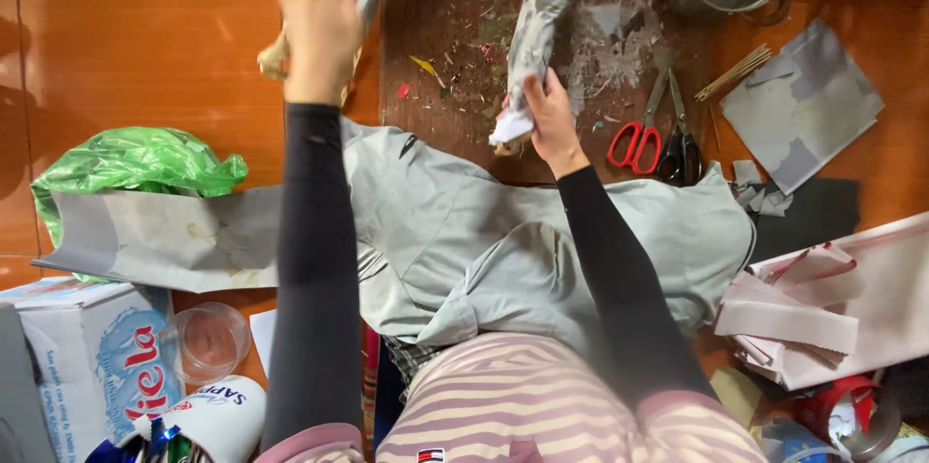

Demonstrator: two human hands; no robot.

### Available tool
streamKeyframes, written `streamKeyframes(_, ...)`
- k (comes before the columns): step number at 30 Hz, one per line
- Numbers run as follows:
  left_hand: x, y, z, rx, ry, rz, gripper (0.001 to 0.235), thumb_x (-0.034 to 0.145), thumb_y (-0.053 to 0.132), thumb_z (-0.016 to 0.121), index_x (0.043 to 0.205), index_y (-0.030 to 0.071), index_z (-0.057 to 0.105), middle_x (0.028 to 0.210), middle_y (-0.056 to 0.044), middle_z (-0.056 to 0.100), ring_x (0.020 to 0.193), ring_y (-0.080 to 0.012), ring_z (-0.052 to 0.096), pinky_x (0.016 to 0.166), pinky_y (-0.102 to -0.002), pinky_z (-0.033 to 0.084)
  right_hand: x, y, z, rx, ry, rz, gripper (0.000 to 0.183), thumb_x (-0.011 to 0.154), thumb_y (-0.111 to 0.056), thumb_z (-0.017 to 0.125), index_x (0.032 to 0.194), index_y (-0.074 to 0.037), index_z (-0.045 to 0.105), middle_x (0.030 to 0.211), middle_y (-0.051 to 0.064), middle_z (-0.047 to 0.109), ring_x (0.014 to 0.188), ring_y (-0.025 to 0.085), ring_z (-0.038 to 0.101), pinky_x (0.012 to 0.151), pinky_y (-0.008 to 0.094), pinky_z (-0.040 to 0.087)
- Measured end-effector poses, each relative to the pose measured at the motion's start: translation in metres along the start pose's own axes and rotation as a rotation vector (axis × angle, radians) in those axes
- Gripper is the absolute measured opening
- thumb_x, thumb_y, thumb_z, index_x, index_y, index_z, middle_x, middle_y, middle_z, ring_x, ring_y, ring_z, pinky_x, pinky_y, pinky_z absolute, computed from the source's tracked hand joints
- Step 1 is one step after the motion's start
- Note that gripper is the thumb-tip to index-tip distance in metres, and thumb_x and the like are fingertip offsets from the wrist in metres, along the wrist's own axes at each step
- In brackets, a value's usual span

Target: Cutting, folding, and preparing paper materials to assemble decorative objects.

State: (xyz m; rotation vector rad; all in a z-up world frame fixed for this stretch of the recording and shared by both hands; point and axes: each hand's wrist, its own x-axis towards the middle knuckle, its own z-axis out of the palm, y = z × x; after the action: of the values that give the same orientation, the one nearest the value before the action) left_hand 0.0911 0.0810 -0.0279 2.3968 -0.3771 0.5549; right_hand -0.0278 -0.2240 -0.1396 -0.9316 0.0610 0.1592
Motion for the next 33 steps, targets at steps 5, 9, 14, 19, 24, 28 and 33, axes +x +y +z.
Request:
streamKeyframes(5,-0.079,0.031,0.077,-0.168,-0.062,-0.021,0.052,0.097,0.01,0.075,0.143,0.002,0.055,0.145,-0.019,0.057,0.137,-0.0363,0.053,0.117,-0.043,0.042,0.01,-0.012,-0.004,-0.063,0.053,0.041,0.066,0.1,-0.048,0.073,0.137,-0.001,0.047,0.104,0.006,0.065,0.083,0.018,0.069,0.074,0.037,0.062)
streamKeyframes(9,-0.162,0.038,0.156,-0.454,-0.198,-0.394,0.037,0.097,0.016,0.069,0.131,0.002,0.064,0.124,-0.016,0.07,0.115,-0.0263,0.068,0.1,-0.035,0.053,-0.017,-0.035,-0.046,-0.304,0.131,0.143,0.066,0.095,-0.055,0.063,0.14,-0.008,0.056,0.101,0.008,0.074,0.082,0.016,0.075,0.067,0.029,0.062)
streamKeyframes(14,-0.238,0.02,0.235,-0.648,-0.281,-0.634,0.032,0.1,0.017,0.064,0.127,-0.001,0.065,0.113,-0.012,0.076,0.104,-0.0191,0.071,0.091,-0.032,0.055,-0.079,0.005,-0.179,-1.499,0.512,-0.142,0.023,0.101,-0.023,0.078,0.118,-0.01,0.069,0.109,0.014,0.071,0.103,0.031,0.07,0.088,0.04,0.055)
streamKeyframes(19,-0.241,0.024,0.247,-1.115,-0.477,-1.108,0.031,0.111,0.026,0.058,0.126,0.001,0.07,0.1,-0.002,0.064,0.086,-0.0134,0.057,0.073,-0.033,0.047,-0.103,0.008,-0.186,-1.669,0.61,0.005,0.064,0.082,-0.014,0.084,0.136,-0.005,0.05,0.115,0.029,0.057,0.108,0.048,0.056,0.093,0.052,0.047)
streamKeyframes(24,-0.224,0.041,0.226,-1.247,-0.529,-1.193,0.032,0.105,0.029,0.055,0.124,0.006,0.068,0.105,-0.001,0.072,0.09,-0.0123,0.067,0.078,-0.031,0.057,-0.092,0.023,-0.212,-1.379,0.66,-0.069,0.077,0.081,-0.005,0.079,0.146,-0.001,0.038,0.118,0.028,0.061,0.105,0.041,0.06,0.089,0.046,0.05)
streamKeyframes(28,-0.222,0.039,0.233,-1.374,-0.533,-1.218,0.03,0.103,0.024,0.058,0.122,0.004,0.069,0.106,-0.005,0.074,0.092,-0.0166,0.071,0.081,-0.034,0.061,-0.107,-0.015,-0.12,-0.825,0.634,0.233,0.08,0.078,-0.006,0.076,0.149,-0.003,0.038,0.093,0.01,0.066,0.072,0.022,0.064,0.059,0.034,0.052)
streamKeyframes(33,-0.219,0.04,0.235,-1.43,-0.526,-1.229,0.026,0.102,0.02,0.061,0.118,0.001,0.07,0.102,-0.007,0.075,0.09,-0.0187,0.072,0.08,-0.036,0.062,-0.144,0.022,-0.069,-1.381,0.291,-0.037,0.05,0.097,-0.024,0.082,0.136,-0.004,0.056,0.107,0.015,0.068,0.096,0.031,0.068,0.081,0.039,0.056)
